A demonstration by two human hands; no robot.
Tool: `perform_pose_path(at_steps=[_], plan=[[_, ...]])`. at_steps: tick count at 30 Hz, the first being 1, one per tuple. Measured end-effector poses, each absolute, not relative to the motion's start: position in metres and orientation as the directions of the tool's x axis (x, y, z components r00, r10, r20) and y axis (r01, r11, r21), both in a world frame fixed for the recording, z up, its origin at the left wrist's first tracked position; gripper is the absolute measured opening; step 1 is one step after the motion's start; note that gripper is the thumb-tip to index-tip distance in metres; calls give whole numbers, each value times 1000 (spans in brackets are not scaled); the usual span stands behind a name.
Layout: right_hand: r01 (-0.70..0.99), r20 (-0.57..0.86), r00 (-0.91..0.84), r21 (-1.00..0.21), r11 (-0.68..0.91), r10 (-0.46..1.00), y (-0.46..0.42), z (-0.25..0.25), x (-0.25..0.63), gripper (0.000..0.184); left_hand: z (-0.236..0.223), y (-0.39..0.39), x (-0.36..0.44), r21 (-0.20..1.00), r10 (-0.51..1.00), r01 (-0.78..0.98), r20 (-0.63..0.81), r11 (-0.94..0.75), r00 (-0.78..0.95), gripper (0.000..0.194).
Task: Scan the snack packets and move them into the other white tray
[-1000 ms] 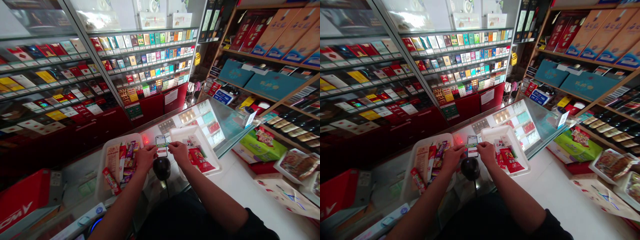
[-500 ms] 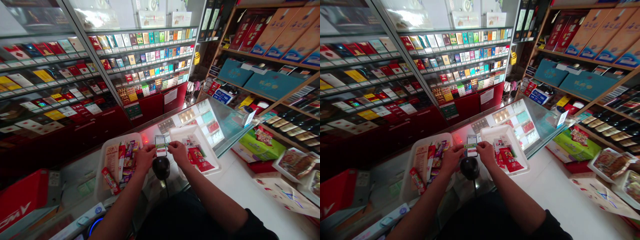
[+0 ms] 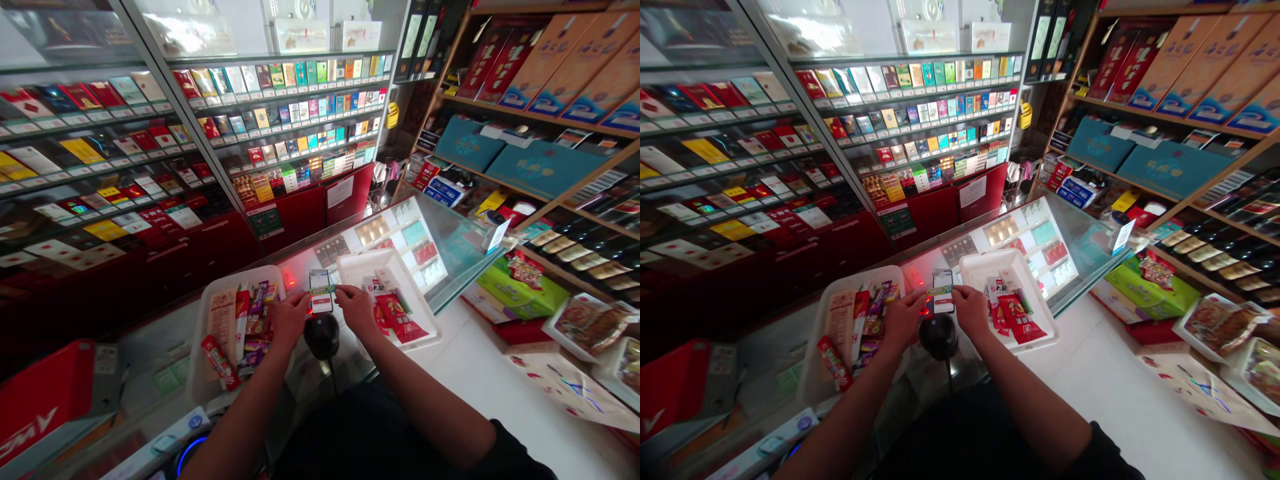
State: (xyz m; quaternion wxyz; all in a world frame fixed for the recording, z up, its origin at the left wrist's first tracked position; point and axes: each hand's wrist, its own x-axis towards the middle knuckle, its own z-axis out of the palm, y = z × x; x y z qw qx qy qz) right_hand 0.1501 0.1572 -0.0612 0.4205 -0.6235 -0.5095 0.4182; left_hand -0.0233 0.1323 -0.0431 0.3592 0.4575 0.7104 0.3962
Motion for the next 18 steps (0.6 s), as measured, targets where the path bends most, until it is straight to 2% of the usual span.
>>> perform_pose_path(at_steps=[4, 13, 18], plan=[[351, 0, 137, -935, -49, 991, 155, -62, 150, 28, -49, 129, -27, 895, 958, 411, -55, 172, -283, 40], [488, -47, 135, -866, -108, 990, 151, -58, 150, 36, -66, 123, -24, 835, 967, 516, -67, 189, -246, 48], [484, -73, 128, -866, -126, 989, 149, -57, 150, 38, -67, 122, -24, 808, 974, 560, -68, 180, -216, 50]])
